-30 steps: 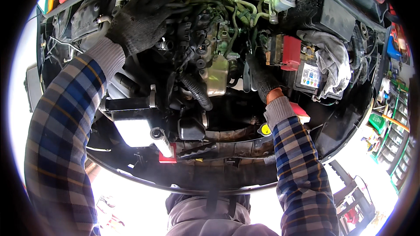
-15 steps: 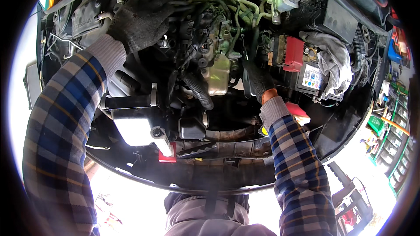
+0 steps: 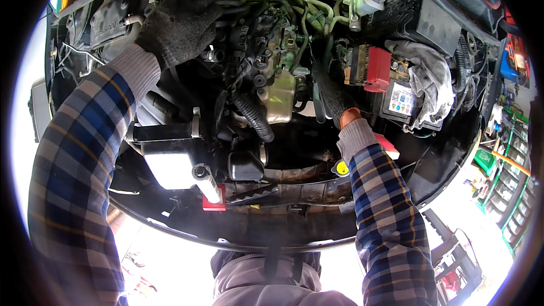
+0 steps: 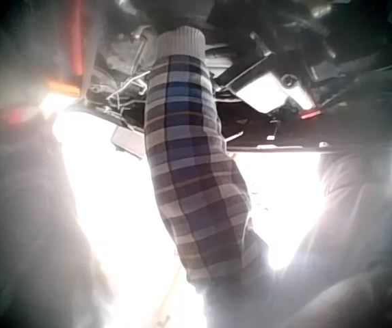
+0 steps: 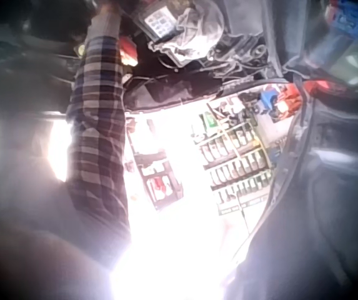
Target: The person works on a car engine with the hood open, using a wrench to tighten bolts and a pair of pliers to manipulate components within the engine bay. The individual is seen reaching into the engine compartment to adjust parts and secure connections.
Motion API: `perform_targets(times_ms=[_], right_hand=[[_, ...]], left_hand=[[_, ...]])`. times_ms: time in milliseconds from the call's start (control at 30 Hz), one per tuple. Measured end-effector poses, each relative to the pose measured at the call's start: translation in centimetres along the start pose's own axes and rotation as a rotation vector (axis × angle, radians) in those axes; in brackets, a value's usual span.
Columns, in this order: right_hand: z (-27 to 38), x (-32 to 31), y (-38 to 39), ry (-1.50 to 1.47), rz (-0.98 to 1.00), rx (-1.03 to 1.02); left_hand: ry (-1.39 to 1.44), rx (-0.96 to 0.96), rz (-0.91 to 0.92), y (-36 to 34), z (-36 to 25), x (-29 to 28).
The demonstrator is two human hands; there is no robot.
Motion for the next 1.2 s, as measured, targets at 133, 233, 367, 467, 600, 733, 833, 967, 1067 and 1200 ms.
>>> perform_targets(times_ms=[133, 233, 367, 467, 600, 733, 833, 967, 1067, 1200], right_hand=[[-0.5, 0.4, -0.4, 0.05, -0.008, 0.028], [-0.5, 1.1, -0.4, 0.238, 0.025, 0.01], [0.4, 1.2, 0.1, 0.424, 0.047, -0.058], [1.3, 0.2, 0.7, 0.038, 0.014, 0.075], [1.3, 0.3, 0.9, -0.176, -0.033, 0.092], [1.3, -0.3, 0.0, -0.038, -0.077, 0.017], [-1.2, -0.2, -2.0, 0.02, -0.05, -0.044], [-1.1, -0.7, -2.7, 0.097, -0.07, -0.084], [-0.6, -0.2, -2.9, 0.111, -0.072, -0.102], [-0.3, -0.1, -2.8, 0.134, -0.088, -0.117]], left_hand=[[0.001, 0.035, -0.055, 0.1, 0.1, -0.2], [0.011, 0.069, -0.107, 0.2, 0.5, 0.7], [-0.006, 0.05, -0.15, 0.3, 0.6, 1.7], [0.023, 0.041, -0.151, 0.3, 0.4, 1.2], [0.063, 0.056, -0.144, 0.3, 0.5, 1.3], [0.059, 0.049, -0.171, 0.2, 0.5, 1.4], [0.068, 0.057, -0.173, 0.0, 0.4, 0.9], [0.175, 0.103, -0.191, -0.3, 0.7, 1.4], [0.19, 0.113, -0.199, -0.2, 1.0, 1.6], [0.045, 0.096, -0.247, -0.1, 0.8, 1.9]])
Point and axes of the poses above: each hand's wrist, its own y-axis away from the middle knuckle, its own x-axis out of the palm, z = x × y, the point moved 4 cm from there along -y, towards the middle knuckle, and after that the axes turned 12 degrees about z, right-handed, at the moved point
